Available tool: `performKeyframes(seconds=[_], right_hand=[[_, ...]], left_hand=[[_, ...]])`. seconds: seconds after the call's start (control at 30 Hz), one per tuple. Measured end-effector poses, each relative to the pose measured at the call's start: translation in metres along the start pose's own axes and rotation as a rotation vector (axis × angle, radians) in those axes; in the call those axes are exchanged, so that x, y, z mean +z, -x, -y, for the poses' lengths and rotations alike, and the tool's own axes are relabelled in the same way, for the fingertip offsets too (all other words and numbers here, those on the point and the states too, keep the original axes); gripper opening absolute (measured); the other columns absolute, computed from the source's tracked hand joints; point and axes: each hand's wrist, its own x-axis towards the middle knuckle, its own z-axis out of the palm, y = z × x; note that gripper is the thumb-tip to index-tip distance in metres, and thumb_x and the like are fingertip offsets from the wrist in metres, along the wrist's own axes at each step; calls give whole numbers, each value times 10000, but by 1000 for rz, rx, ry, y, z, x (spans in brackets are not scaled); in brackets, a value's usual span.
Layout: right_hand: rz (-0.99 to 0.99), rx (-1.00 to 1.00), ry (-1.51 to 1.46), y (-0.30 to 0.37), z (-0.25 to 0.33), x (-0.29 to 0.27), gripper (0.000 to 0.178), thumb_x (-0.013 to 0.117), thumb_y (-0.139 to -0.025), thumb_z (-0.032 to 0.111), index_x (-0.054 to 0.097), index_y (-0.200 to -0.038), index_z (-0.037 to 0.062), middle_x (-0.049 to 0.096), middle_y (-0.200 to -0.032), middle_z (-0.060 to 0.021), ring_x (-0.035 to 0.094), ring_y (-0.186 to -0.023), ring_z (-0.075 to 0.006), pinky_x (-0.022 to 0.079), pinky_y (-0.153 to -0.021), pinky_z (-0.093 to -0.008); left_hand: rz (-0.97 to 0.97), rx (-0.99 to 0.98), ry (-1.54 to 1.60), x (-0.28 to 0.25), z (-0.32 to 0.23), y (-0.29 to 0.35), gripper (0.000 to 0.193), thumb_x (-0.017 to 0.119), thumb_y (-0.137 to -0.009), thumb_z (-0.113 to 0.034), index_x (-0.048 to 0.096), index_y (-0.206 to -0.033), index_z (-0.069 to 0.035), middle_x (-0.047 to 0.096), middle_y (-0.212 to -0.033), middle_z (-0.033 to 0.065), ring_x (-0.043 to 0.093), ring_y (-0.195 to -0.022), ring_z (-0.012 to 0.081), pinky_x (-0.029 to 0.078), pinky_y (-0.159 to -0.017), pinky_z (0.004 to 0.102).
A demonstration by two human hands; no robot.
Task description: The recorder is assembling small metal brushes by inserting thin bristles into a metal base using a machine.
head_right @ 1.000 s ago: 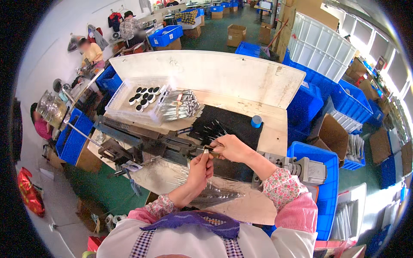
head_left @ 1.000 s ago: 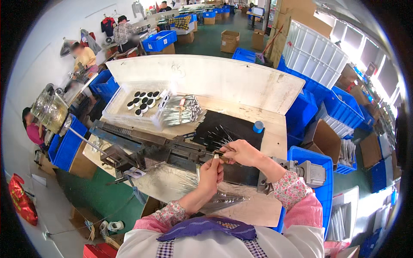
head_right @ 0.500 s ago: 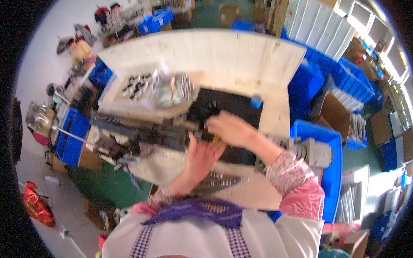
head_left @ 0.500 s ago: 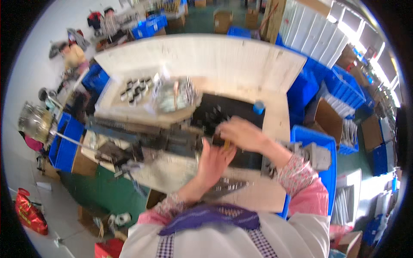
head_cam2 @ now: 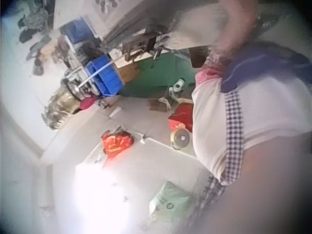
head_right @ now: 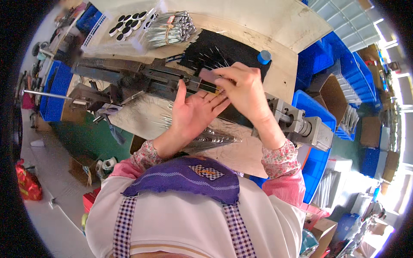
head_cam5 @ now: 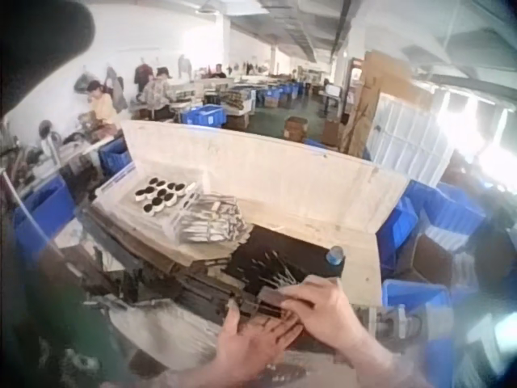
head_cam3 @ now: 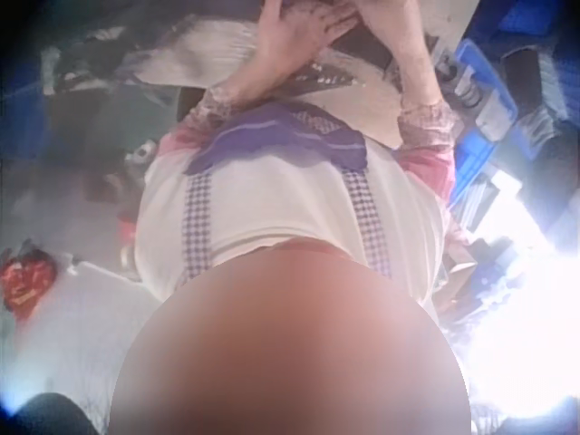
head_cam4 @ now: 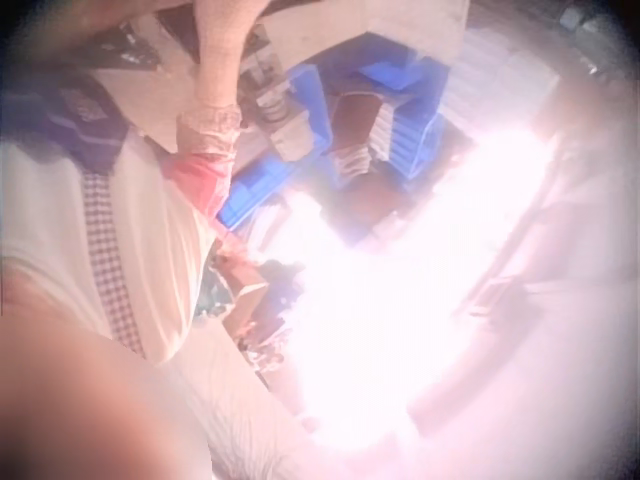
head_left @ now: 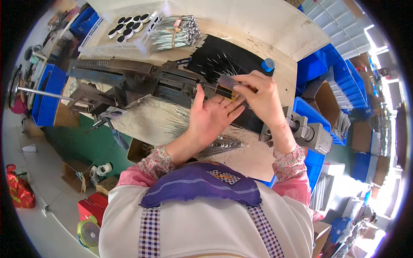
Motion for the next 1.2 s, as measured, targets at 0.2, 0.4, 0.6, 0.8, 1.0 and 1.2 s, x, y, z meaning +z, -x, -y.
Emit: performKeyframes(seconds=[0.2,0.4,0.6,0.8,1.0,1.2], right_hand=[[168,-69,111,-6,-7,13,114,674,-766,120,720,-868,97,620,-735,-59,615,-684,-235,438,-721,-338],[165,-150,300,-6,2,2,91,665,-771,139,717,-844,122,596,-723,-29,595,-751,-209,372,-799,-347],[103,-230,391,-4,1,5,100,676,-750,131,719,-839,124,599,-728,-20,591,-772,-195,362,-809,-356],[97,-242,409,-2,-1,2,110,680,-728,135,723,-829,140,592,-719,-14,587,-762,-187,367,-813,-349],[41,-396,495,11,21,12,187,677,-724,102,713,-902,146,569,-689,-4,592,-731,-192,389,-756,-353],[39,-128,231,-9,15,-7,138,670,-761,115,705,-894,120,613,-760,-32,599,-765,-220,391,-776,-345]], left_hand=[[8,31,11,2,-4,10,763,326,-926,-652,425,-1263,26,463,-1323,151,411,-1283,269,271,-1130,415],[-106,121,-49,10,-13,11,723,343,-953,-584,430,-1258,66,504,-1261,178,433,-1260,299,267,-1141,396],[-115,111,-149,10,-18,8,721,371,-956,-559,421,-1228,107,515,-1213,209,472,-1217,315,301,-1124,408],[-95,74,-97,12,-19,7,723,391,-946,-561,428,-1213,110,513,-1224,224,479,-1208,329,308,-1121,413],[-118,73,-66,9,-19,9,725,383,-949,-558,406,-1233,109,475,-1280,231,444,-1250,329,305,-1126,417],[-93,135,-162,9,-22,16,698,335,-969,-556,416,-1235,85,485,-1277,187,452,-1236,274,328,-1102,377]])
